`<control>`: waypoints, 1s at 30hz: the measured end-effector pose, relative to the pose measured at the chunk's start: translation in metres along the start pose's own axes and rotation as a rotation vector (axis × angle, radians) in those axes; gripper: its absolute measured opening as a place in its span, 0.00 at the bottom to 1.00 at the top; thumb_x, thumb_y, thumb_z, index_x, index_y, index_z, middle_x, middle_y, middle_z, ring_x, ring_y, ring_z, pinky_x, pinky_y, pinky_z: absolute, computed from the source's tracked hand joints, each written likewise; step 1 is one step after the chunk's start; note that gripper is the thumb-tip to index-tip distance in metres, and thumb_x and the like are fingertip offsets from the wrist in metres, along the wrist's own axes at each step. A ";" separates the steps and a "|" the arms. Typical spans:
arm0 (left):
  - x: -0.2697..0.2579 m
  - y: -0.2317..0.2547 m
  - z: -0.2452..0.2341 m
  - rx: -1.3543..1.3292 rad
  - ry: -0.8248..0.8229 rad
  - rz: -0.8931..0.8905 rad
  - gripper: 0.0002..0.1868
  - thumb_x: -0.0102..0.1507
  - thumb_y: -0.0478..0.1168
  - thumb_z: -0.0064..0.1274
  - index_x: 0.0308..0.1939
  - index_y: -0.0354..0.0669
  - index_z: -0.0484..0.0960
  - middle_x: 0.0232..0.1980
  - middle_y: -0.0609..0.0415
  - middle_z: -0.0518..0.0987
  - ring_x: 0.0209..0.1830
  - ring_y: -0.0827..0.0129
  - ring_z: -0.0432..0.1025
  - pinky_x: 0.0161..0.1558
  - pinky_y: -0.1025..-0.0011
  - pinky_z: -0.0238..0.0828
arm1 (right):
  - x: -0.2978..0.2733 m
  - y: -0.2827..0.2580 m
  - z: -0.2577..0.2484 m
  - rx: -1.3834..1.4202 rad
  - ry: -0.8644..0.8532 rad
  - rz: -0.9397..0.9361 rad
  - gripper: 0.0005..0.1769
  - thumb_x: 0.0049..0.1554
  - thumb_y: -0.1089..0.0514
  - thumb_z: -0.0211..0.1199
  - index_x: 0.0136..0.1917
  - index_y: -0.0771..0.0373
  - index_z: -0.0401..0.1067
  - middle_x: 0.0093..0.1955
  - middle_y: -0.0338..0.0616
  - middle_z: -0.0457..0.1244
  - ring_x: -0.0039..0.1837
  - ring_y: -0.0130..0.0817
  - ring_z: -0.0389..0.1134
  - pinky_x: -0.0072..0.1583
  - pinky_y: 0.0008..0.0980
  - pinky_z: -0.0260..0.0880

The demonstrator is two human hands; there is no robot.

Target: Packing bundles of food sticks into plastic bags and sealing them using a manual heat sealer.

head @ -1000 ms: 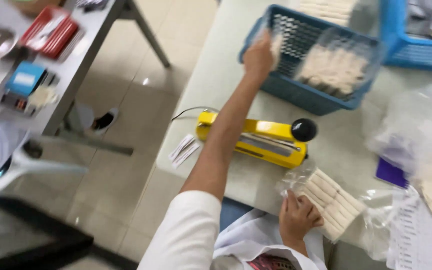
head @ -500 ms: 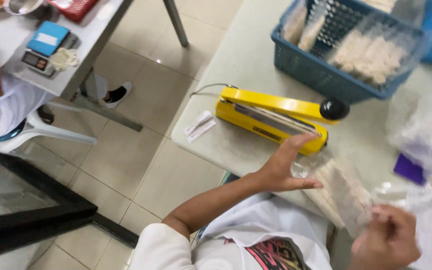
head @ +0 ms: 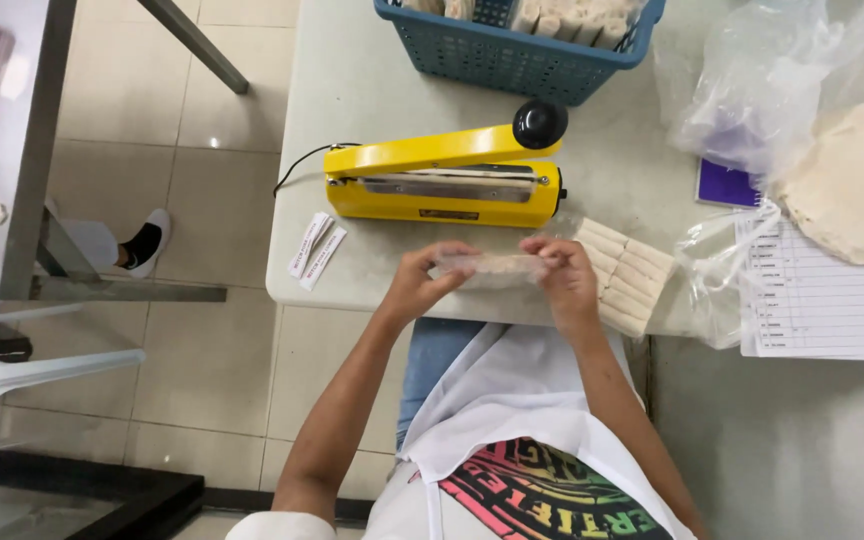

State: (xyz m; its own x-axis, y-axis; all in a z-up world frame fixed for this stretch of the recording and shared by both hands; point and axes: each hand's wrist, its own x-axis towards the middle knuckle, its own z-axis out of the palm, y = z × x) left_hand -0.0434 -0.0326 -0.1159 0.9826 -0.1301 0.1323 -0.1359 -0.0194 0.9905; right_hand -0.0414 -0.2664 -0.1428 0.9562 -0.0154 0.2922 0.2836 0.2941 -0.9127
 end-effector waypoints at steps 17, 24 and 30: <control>-0.006 0.014 -0.003 0.746 0.308 0.784 0.13 0.73 0.41 0.45 0.40 0.50 0.86 0.32 0.57 0.83 0.30 0.66 0.79 0.35 0.71 0.79 | 0.021 -0.004 0.005 -0.450 -0.357 -0.242 0.07 0.63 0.66 0.62 0.48 0.73 0.78 0.49 0.60 0.70 0.55 0.57 0.72 0.61 0.50 0.71; -0.009 0.022 0.010 0.425 0.198 0.622 0.10 0.72 0.49 0.49 0.41 0.56 0.83 0.40 0.68 0.83 0.30 0.78 0.77 0.34 0.75 0.72 | -0.002 -0.041 0.003 -0.574 -0.139 -0.195 0.12 0.71 0.71 0.53 0.50 0.74 0.77 0.46 0.54 0.69 0.47 0.40 0.69 0.54 0.35 0.70; -0.034 -0.038 0.041 -0.705 -0.150 -0.136 0.24 0.69 0.41 0.41 0.67 0.36 0.77 0.61 0.44 0.81 0.56 0.62 0.78 0.57 0.66 0.76 | -0.002 -0.064 0.006 -0.221 0.232 0.080 0.21 0.74 0.48 0.64 0.49 0.69 0.73 0.47 0.53 0.67 0.49 0.36 0.71 0.62 0.34 0.77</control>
State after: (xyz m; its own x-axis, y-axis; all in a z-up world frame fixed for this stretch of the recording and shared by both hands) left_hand -0.0769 -0.0676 -0.1594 0.9504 -0.3071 0.0500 0.1492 0.5909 0.7929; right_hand -0.0615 -0.2799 -0.0834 0.9600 -0.2249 0.1671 0.1909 0.0887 -0.9776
